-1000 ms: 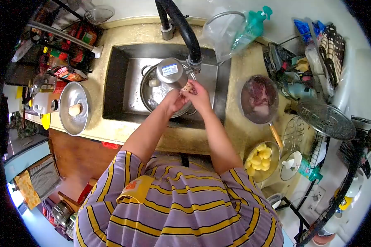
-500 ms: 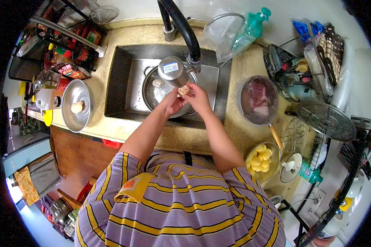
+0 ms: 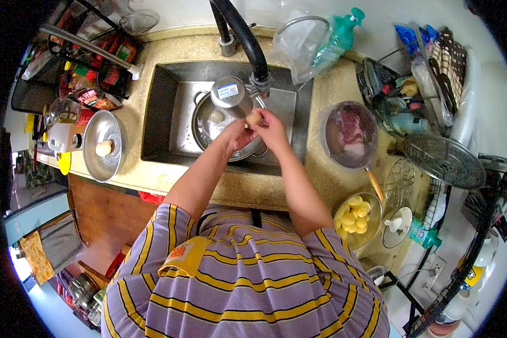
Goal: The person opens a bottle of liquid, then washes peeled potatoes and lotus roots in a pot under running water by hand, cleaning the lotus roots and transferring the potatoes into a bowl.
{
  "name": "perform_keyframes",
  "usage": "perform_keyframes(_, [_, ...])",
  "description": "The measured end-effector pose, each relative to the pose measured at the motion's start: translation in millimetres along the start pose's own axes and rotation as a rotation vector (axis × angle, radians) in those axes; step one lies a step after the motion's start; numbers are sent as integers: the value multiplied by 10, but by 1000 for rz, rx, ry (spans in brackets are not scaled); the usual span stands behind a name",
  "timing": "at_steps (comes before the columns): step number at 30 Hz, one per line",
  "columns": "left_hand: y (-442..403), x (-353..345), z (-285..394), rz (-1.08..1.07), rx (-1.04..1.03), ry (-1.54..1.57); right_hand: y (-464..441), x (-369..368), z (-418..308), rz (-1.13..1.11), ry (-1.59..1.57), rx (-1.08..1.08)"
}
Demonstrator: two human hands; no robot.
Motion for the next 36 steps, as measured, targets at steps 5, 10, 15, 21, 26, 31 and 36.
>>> perform_keyframes(5, [1, 14, -20, -35, 41, -47, 18, 2, -22, 21, -19, -32])
perform_keyframes(10, [170, -38, 27, 8, 131, -194, -68, 9, 115, 37, 94, -46])
perform_keyframes(15, [-24, 261, -68, 148, 72, -197, -154, 51, 333, 38, 171, -116])
perform_keyframes(21, [115, 182, -55, 141, -54, -32, -89, 19, 303, 40, 201, -55])
perform_keyframes(26, [149, 153, -21, 82, -167, 10, -106, 6, 286, 35, 156, -83])
perform_keyframes(31, [277, 26, 43, 65, -202, -24, -66, -39, 128, 9, 106, -56])
perform_keyframes(36, [325, -39, 51, 29, -222, -62, 21, -53, -43, 7, 88, -56])
Point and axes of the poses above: each hand's wrist, its own y-axis away from the middle knuckle, its own x-axis out of the back of the hand, z = x × y, the point moved 5 cm from there along -y, towards the middle knuckle, and after that the axes turned 4 degrees about -y, right-handed, at the moved point
